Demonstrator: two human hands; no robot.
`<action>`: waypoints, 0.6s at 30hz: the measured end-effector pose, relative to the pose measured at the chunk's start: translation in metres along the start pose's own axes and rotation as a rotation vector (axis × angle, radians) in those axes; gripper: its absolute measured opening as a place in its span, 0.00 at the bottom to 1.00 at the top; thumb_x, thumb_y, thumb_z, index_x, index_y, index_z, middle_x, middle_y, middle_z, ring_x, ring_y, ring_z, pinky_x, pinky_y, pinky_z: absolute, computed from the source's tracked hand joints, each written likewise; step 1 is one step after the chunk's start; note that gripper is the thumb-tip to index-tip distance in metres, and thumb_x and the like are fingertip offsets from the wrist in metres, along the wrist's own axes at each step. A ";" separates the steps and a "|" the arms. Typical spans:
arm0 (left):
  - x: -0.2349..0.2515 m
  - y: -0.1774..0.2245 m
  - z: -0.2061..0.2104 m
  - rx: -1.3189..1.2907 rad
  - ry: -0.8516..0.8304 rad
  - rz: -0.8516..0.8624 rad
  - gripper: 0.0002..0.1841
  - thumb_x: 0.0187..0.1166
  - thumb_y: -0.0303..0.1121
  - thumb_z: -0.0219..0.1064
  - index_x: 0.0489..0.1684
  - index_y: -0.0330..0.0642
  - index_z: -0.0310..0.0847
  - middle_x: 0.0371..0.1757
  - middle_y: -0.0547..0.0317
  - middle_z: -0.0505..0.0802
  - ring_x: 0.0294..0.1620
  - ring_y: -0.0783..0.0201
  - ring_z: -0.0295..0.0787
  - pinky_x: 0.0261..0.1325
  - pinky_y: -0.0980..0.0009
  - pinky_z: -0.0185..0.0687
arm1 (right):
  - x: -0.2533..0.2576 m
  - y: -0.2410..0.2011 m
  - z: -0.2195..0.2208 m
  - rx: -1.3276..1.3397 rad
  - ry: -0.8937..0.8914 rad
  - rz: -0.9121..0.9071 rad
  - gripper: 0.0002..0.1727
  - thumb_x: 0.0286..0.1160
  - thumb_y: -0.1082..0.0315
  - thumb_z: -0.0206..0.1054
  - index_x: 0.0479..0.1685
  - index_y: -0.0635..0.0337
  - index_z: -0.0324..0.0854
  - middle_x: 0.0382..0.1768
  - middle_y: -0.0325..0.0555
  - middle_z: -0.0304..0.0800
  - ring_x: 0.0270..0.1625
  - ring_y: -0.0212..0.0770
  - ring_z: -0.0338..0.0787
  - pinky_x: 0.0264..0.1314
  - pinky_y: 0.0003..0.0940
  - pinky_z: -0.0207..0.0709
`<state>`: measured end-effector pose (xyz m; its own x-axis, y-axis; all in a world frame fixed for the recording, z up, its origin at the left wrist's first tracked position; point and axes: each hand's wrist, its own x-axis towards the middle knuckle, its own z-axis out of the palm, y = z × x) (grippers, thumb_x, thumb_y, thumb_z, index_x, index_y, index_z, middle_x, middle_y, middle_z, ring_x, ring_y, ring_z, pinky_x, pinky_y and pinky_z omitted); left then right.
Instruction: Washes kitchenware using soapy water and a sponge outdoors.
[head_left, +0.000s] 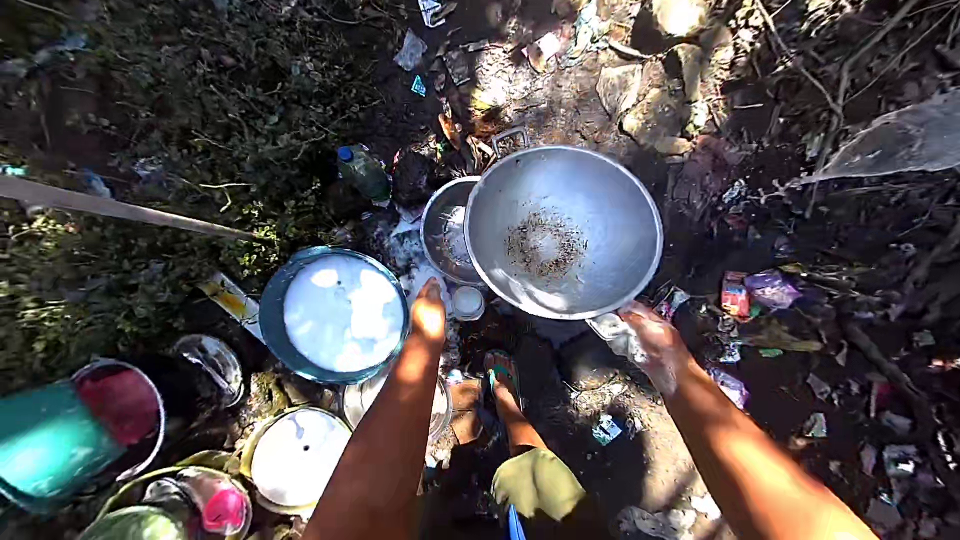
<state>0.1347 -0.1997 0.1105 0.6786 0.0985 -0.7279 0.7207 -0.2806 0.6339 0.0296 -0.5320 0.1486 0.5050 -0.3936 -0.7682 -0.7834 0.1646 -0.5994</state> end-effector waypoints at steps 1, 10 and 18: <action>-0.011 -0.044 -0.016 0.051 0.039 -0.105 0.26 0.95 0.40 0.44 0.84 0.33 0.67 0.79 0.37 0.79 0.78 0.47 0.77 0.79 0.50 0.72 | 0.017 0.001 0.021 -0.024 -0.015 0.016 0.22 0.91 0.65 0.53 0.79 0.63 0.70 0.58 0.50 0.86 0.50 0.34 0.87 0.52 0.35 0.85; -0.143 -0.275 -0.108 0.124 0.075 -0.643 0.25 0.94 0.39 0.50 0.81 0.32 0.70 0.77 0.34 0.81 0.79 0.43 0.76 0.82 0.47 0.67 | 0.142 0.027 0.145 -0.507 -0.073 -0.107 0.26 0.96 0.58 0.46 0.82 0.64 0.69 0.81 0.62 0.73 0.83 0.55 0.74 0.82 0.57 0.68; -0.199 -0.401 -0.123 0.055 0.016 -0.341 0.26 0.90 0.37 0.51 0.73 0.19 0.72 0.65 0.23 0.86 0.63 0.42 0.90 0.59 0.57 0.89 | 0.178 0.061 0.149 -0.678 0.010 -0.133 0.30 0.91 0.47 0.52 0.84 0.52 0.70 0.79 0.54 0.77 0.81 0.47 0.77 0.84 0.51 0.67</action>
<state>-0.2722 0.0108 0.0335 0.4027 0.2099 -0.8909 0.8978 -0.2801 0.3398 0.1256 -0.4570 -0.0582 0.6120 -0.3799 -0.6936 -0.7701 -0.4861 -0.4132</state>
